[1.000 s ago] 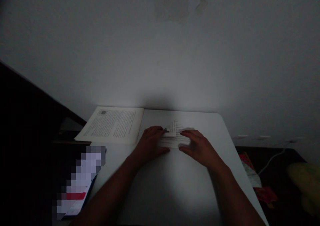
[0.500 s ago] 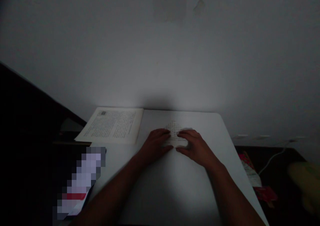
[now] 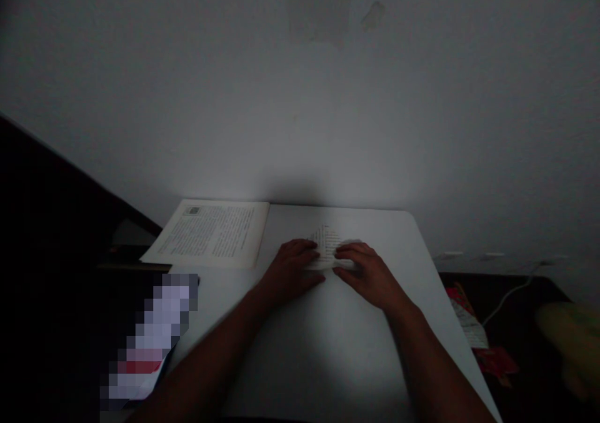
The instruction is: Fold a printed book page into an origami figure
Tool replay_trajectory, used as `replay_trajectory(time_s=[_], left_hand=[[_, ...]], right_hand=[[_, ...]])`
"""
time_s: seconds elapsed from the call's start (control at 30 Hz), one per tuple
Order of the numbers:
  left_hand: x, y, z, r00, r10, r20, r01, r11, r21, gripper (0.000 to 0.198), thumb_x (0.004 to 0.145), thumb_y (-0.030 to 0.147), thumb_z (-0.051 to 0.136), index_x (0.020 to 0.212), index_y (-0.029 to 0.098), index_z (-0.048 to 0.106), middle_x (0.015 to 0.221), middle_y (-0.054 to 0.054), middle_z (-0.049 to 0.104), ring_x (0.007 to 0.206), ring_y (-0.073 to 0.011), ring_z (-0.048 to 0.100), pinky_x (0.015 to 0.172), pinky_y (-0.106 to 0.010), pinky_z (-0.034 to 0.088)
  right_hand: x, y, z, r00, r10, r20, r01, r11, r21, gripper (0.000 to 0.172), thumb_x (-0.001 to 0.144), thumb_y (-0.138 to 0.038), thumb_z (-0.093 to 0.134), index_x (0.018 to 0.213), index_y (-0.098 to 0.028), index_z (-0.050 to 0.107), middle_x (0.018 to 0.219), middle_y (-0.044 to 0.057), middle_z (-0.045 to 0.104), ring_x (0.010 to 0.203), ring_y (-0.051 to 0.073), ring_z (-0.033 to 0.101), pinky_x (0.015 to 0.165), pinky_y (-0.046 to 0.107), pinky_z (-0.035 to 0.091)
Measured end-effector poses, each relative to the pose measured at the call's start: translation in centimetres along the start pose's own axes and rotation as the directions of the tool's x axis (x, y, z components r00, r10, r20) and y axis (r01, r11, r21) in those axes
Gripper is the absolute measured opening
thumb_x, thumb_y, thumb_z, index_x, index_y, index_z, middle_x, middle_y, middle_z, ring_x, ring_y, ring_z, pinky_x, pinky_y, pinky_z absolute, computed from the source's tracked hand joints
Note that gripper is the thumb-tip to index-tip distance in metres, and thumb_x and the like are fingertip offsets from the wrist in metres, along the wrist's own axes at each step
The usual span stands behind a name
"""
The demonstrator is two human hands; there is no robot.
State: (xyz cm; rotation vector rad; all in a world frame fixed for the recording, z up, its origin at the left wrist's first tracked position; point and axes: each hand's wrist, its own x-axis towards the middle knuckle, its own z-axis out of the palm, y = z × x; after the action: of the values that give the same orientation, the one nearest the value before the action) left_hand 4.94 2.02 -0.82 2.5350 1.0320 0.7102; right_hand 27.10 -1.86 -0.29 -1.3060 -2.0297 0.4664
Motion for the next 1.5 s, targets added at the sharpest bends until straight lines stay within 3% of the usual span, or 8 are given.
replay_trajectory(time_s=[0.23, 0.47, 0.73, 1.2, 1.5], left_hand=[[0.2, 0.2, -0.3, 0.999, -0.036, 0.009, 0.035, 0.996, 0.076, 0.022, 0.078, 0.027, 0.063, 0.099, 0.02, 0.066, 0.108, -0.007, 0.06, 0.103, -0.0228, 0.051, 0.093, -0.039, 0.041], [0.4, -0.1, -0.4, 0.998, -0.069, 0.005, 0.068, 0.994, 0.086, 0.017, 0.08, 0.025, 0.062, 0.094, 0.02, 0.067, 0.102, -0.005, 0.061, 0.098, -0.0221, 0.05, 0.088, -0.038, 0.042], [0.4, -0.3, -0.7, 0.995, -0.097, 0.021, 0.095, 0.993, 0.069, 0.017, 0.083, 0.028, 0.058, 0.093, 0.019, 0.068, 0.098, -0.006, 0.061, 0.095, -0.0208, 0.051, 0.086, -0.038, 0.041], [0.4, -0.8, -1.6, 0.986, -0.155, 0.065, 0.15, 0.986, 0.073, 0.023, 0.087, 0.038, 0.052, 0.085, 0.02, 0.067, 0.089, -0.004, 0.065, 0.09, -0.0204, 0.054, 0.085, -0.039, 0.034], [0.8, -1.2, -1.3, 0.97, -0.236, 0.051, 0.235, 0.972, 0.019, 0.025, 0.088, 0.038, 0.051, 0.092, 0.019, 0.067, 0.089, -0.004, 0.069, 0.088, -0.0201, 0.058, 0.087, -0.039, 0.035]], right_hand=[[0.0, 0.0, 0.0, 0.999, 0.034, -0.025, -0.033, 0.999, 0.01, 0.022, 0.081, -0.034, 0.063, 0.101, -0.025, 0.063, 0.105, 0.007, 0.064, 0.102, 0.023, 0.059, 0.089, 0.042, 0.05], [-0.3, 0.4, -0.1, 0.995, 0.074, -0.073, -0.077, 0.996, -0.034, 0.029, 0.08, -0.037, 0.064, 0.106, -0.025, 0.062, 0.107, 0.007, 0.065, 0.101, 0.024, 0.06, 0.088, 0.043, 0.051], [-0.2, 0.6, -0.3, 0.996, 0.026, -0.081, -0.028, 1.0, -0.014, 0.012, 0.083, -0.034, 0.06, 0.087, -0.025, 0.067, 0.09, 0.005, 0.069, 0.088, 0.021, 0.063, 0.081, 0.041, 0.052], [-0.7, 0.8, -0.2, 0.983, 0.156, -0.101, -0.163, 0.984, -0.068, 0.021, 0.084, -0.041, 0.055, 0.085, -0.024, 0.067, 0.083, 0.004, 0.069, 0.074, 0.02, 0.064, 0.068, 0.036, 0.051], [-0.5, 0.6, 0.3, 0.965, 0.19, -0.179, -0.225, 0.953, -0.202, 0.025, 0.084, -0.045, 0.054, 0.084, -0.025, 0.069, 0.078, 0.003, 0.072, 0.06, 0.019, 0.063, 0.061, 0.033, 0.051]])
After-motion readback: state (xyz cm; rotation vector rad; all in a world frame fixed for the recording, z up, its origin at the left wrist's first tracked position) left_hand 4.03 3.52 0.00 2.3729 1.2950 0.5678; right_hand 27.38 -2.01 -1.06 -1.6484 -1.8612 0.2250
